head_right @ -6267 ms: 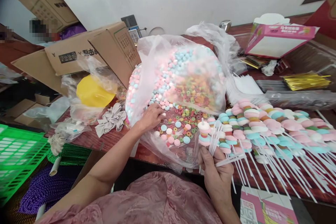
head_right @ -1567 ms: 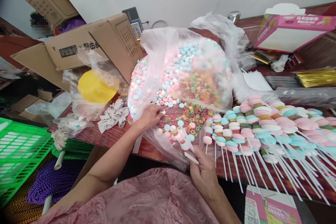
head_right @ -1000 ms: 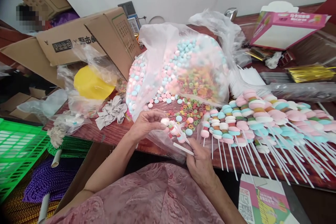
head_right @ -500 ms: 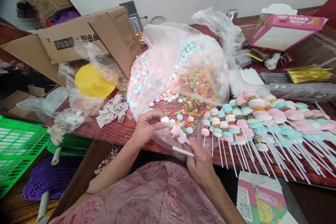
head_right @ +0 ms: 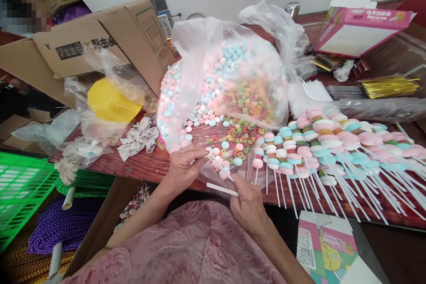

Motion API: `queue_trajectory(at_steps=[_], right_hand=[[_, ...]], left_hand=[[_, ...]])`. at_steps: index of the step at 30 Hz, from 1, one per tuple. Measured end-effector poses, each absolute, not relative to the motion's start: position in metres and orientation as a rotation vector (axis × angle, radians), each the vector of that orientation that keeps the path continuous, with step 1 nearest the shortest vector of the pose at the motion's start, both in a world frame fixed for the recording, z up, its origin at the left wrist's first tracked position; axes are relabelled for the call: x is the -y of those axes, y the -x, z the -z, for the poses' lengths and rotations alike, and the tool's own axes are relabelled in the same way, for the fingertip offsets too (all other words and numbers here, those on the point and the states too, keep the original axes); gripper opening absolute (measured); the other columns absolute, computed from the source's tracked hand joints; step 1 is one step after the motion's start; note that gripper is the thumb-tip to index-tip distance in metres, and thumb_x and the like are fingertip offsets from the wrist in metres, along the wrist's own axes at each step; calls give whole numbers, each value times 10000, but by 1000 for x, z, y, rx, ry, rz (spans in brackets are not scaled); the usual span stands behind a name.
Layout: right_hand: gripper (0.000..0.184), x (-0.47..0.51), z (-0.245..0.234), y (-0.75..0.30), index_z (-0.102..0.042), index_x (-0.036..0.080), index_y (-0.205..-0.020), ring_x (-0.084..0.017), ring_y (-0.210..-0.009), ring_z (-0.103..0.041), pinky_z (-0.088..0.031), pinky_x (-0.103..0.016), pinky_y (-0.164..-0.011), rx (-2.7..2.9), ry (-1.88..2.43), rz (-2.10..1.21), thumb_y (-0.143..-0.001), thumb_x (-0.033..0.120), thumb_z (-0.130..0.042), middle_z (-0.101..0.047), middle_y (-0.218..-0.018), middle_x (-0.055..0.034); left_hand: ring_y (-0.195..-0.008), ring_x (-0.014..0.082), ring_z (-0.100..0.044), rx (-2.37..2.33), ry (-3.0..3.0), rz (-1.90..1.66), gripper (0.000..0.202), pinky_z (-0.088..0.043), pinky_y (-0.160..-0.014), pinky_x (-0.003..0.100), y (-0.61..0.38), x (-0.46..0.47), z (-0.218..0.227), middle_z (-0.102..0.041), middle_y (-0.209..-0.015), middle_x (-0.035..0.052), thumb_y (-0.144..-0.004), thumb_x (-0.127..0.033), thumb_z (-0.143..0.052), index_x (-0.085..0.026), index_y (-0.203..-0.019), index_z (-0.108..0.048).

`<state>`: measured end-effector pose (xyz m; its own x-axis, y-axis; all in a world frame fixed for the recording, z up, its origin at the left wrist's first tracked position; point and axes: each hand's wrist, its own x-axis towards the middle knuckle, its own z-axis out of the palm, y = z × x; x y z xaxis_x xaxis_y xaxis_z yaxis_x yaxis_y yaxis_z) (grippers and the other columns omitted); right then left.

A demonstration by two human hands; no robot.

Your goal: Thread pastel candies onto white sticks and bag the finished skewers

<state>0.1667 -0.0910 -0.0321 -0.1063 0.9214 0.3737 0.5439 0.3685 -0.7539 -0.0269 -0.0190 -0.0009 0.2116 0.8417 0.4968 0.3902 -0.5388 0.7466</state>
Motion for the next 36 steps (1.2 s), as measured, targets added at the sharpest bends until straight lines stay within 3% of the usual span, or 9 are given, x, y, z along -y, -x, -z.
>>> queue_trajectory(at_steps=[6, 9, 11, 14, 23, 27, 29, 32, 36], right_hand=[[232, 89, 23, -163, -669, 178, -924, -107, -469, -471, -392, -215, -478, 1759, 1263, -664, -951, 216, -442, -558, -600, 24], [239, 88, 20, -164, -670, 179, -922, -110, -468, -458, -378, -216, -465, 1720, 1255, -684, -943, 216, -435, -543, -577, 32], [232, 87, 21, -165, -671, 179, -919, -116, -489, -487, -395, -219, -481, 1716, 1260, -676, -939, 214, -442, -565, -598, 26], [228, 88, 26, -165, -669, 176, -888, -115, -491, -496, -401, -218, -487, 1745, 1281, -647, -942, 217, -452, -570, -605, 23], [204, 89, 24, -159, -656, 184, -829, -105, -474, -469, -388, -209, -480, 1672, 1241, -681, -940, 211, -486, -529, -578, 41], [191, 85, 27, -155, -670, 184, -928, -135, -548, -541, -442, -227, -545, 1638, 1252, -737, -921, 181, -479, -605, -652, 20], [229, 81, 28, -153, -667, 179, -1015, -158, -628, -591, -475, -251, -616, 1657, 1235, -759, -911, 166, -463, -656, -751, -10], [226, 78, 28, -151, -648, 182, -1047, -158, -617, -564, -470, -263, -627, 1654, 1224, -912, -934, 199, -452, -623, -722, -7], [271, 81, 28, -150, -590, 191, -779, -123, -540, -477, -402, -237, -548, 1471, 1260, -1203, -979, 330, -472, -545, -617, 20]], left_hand=[[-865, 181, -697, -1090, -1681, -1289, 126, -568, -795, 307, 26, 18, 3, -762, -917, 66, -803, -244, -721, -211, -907, -784], [-829, 153, -677, -1079, -1321, -1302, 296, -568, -773, 284, 24, 15, 6, -737, -919, 36, -769, -343, -771, -224, -1039, -761], [-850, 147, -670, -1069, -1185, -1279, 329, -564, -770, 264, 22, 14, 9, -727, -948, 32, -743, -375, -794, -221, -1032, -765], [-931, 177, -680, -1037, -1069, -1194, 291, -564, -811, 276, 17, 14, 15, -742, -1022, 56, -743, -396, -792, -201, -959, -787], [-1033, 218, -693, -1080, -1085, -1322, 268, -532, -983, 394, 6, 28, 34, -768, -1068, 41, -795, -392, -747, -238, -1011, -781], [-1054, 196, -678, -1041, -1063, -1390, 220, -514, -1007, 372, 0, 31, 36, -760, -1075, 21, -811, -371, -739, -249, -990, -777], [-1012, 177, -678, -972, -942, -1413, 233, -532, -961, 343, -6, 30, 31, -749, -1062, 12, -785, -376, -762, -249, -981, -758], [-749, 127, -663, -870, -685, -1396, 322, -568, -739, 285, -14, 24, 15, -715, -894, -13, -715, -393, -807, -234, -966, -685], [-589, 75, -576, -786, -505, -1468, 310, -483, -555, 194, -19, 10, -8, -638, -785, -37, -695, -298, -798, -207, -923, -609]])
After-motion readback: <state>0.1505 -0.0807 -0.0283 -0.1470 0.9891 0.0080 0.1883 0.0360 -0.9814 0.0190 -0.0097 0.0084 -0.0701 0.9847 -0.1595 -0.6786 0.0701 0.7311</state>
